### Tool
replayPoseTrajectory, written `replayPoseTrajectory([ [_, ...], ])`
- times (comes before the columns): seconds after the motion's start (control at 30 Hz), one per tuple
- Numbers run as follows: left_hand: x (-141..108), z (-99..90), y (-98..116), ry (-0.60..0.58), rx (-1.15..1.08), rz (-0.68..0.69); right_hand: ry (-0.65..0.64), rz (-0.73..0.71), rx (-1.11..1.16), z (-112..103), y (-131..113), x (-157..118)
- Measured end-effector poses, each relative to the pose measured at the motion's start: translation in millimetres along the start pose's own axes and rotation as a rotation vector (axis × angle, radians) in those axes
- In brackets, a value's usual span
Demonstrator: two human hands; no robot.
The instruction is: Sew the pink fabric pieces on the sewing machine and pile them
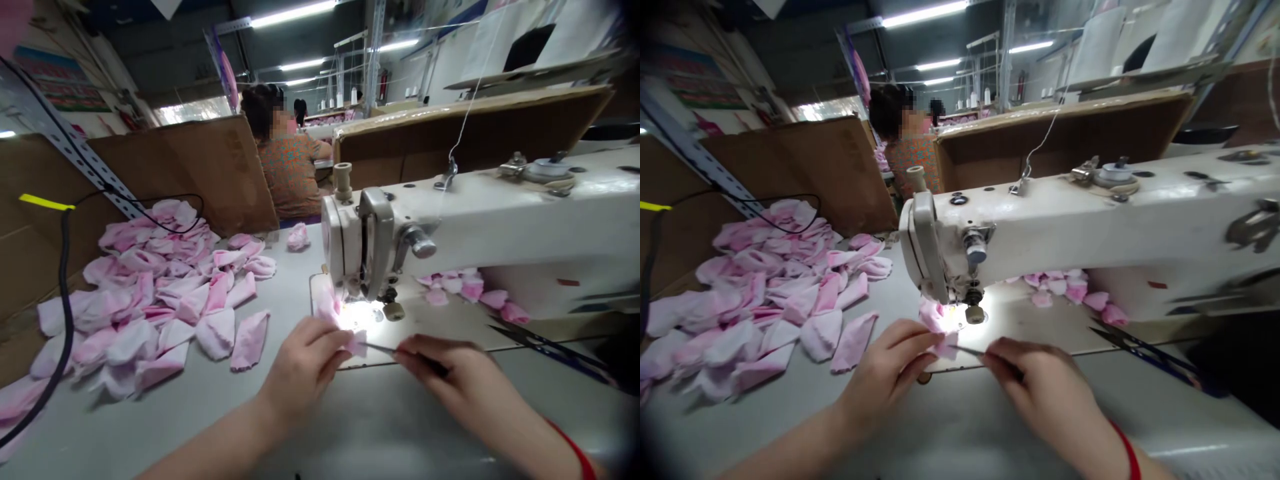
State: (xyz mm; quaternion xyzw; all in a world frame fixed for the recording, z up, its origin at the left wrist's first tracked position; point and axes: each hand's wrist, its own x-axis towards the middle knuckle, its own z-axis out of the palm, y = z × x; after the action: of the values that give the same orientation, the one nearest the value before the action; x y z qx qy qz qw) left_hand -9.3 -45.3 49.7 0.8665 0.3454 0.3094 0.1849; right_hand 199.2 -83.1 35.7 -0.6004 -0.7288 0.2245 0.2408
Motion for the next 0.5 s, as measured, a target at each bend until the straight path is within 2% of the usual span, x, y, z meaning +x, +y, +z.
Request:
replayPoseTrajectory([
  [0.07, 12.2, -4.4, -12.9, -0.086, 0.341, 0.341, -0.008, 0.059, -0.197, -14.7, 5.6, 18.3],
  [0.13, 23.3, -6.5, -25.1, -0.238, 0.517, 0.497, -0.105, 0.046, -0.293, -29.7, 6.6, 38.8],
  [0.2, 30.4, -6.1, -33.8, -0.373, 0.574, 0.460, -0.227, 0.031, -0.271, -40.5, 3.8, 57.2],
  [0.27, 32.8, -4.1, -38.4, -0.441, 0.575, 0.364, -0.317, 0.057, -0.215, -44.9, 1.1, 70.5],
  [0.37, 30.4, 0.9, -41.9, -0.397, 0.553, 0.294, -0.375, 0.113, -0.149, -43.1, 5.8, 79.9],
  [0.5, 25.6, 9.8, -49.6, -0.145, 0.506, 0.320, -0.414, 0.196, -0.020, -39.4, 23.1, 81.7],
])
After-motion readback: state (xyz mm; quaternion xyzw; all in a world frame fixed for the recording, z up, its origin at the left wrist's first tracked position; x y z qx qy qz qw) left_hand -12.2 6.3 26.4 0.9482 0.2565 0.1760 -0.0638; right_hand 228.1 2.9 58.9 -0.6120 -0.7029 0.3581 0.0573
